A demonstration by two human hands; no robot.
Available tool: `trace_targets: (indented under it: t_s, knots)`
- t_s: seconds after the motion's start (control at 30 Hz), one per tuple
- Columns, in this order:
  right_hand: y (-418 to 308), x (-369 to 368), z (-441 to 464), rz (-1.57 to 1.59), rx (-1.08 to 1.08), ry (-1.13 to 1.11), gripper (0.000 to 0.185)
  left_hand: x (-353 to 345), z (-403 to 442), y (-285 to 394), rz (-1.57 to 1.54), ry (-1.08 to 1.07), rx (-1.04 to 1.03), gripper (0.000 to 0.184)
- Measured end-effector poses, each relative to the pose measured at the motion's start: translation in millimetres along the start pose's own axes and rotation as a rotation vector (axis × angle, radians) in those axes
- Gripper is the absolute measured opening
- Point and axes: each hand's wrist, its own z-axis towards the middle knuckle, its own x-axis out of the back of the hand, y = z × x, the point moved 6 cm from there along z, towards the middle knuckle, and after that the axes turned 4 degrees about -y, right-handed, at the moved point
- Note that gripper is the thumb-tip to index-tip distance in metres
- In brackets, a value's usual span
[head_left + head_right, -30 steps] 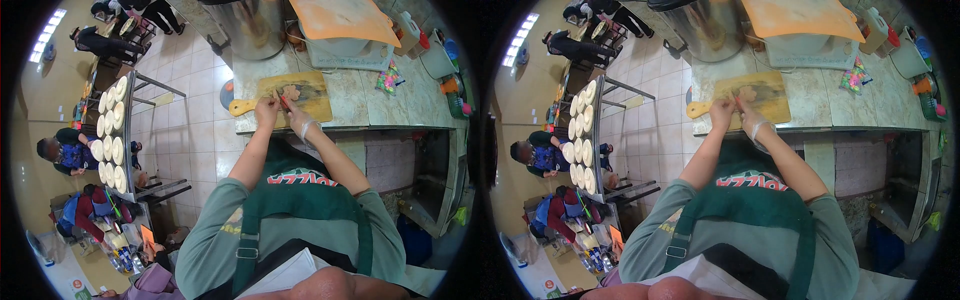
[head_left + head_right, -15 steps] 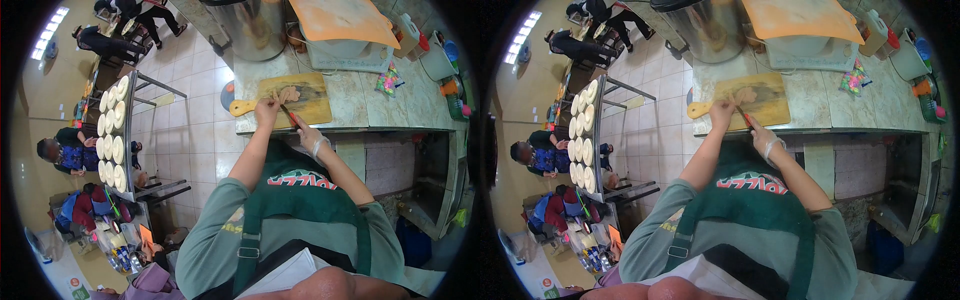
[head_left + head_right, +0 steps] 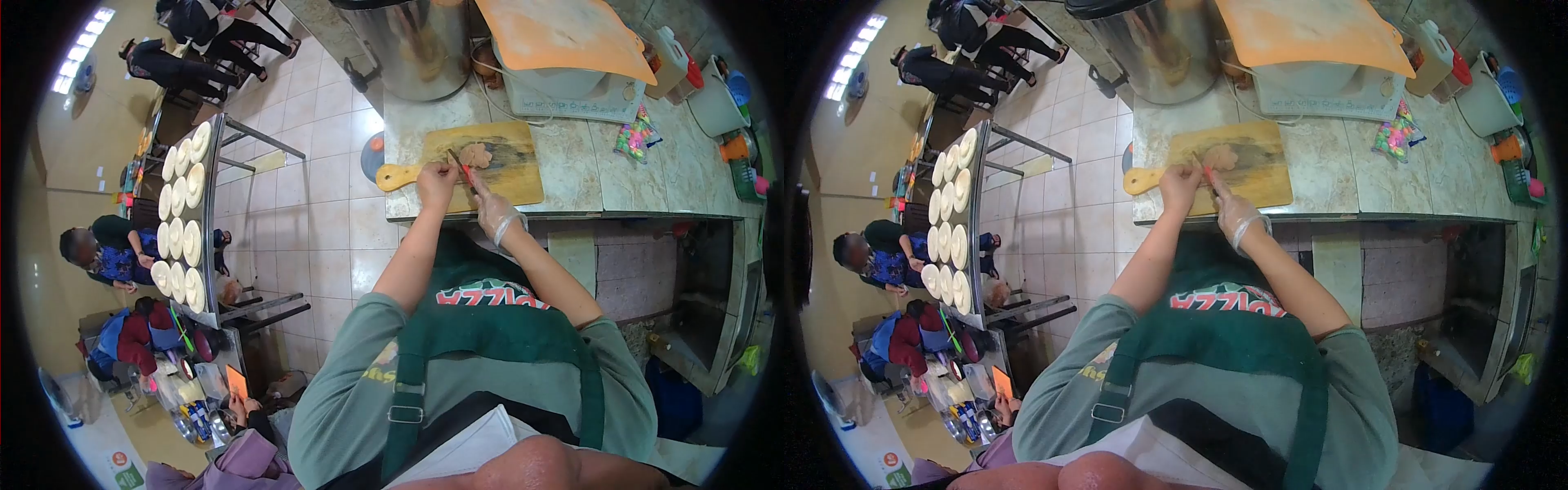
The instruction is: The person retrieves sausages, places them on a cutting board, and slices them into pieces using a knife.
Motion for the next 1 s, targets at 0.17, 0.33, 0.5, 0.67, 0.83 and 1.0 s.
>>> trace_targets:
  t_s: [0.17,0.33,0.5,0.67,0.83,1.0]
  knots:
    - [-6.3,2.1,2.6,-0.085,-0.138,-0.06,0.058,-0.4,0.1,-0.1,-0.029,-0.012,-0.018,0.016]
    - [-19.4,9.4,8.9,-0.078,-0.189,-0.069,0.058,0.4,-0.5,2.8,-0.017,-0.022,-0.02,0.018]
    - [-21.8,6.5,19.9,-0.068,-0.219,-0.163,0.057,-2.7,0.4,-0.2,0.018,-0.046,-0.068,0.012]
    - [-20.8,4.5,26.5,-0.04,-0.147,-0.075,0.048,-1.5,-0.9,0.7,0.02,-0.056,-0.102,0.011]
    - [-21.1,7.7,19.9,-0.015,-0.179,-0.105,0.047,-0.9,-4.0,1.1,-0.016,-0.046,-0.059,0.01]
    - [-23.4,12.4,15.9,0.009,-0.279,-0.17,0.047,0.3,-2.5,4.0,-0.001,-0.013,-0.15,0.015]
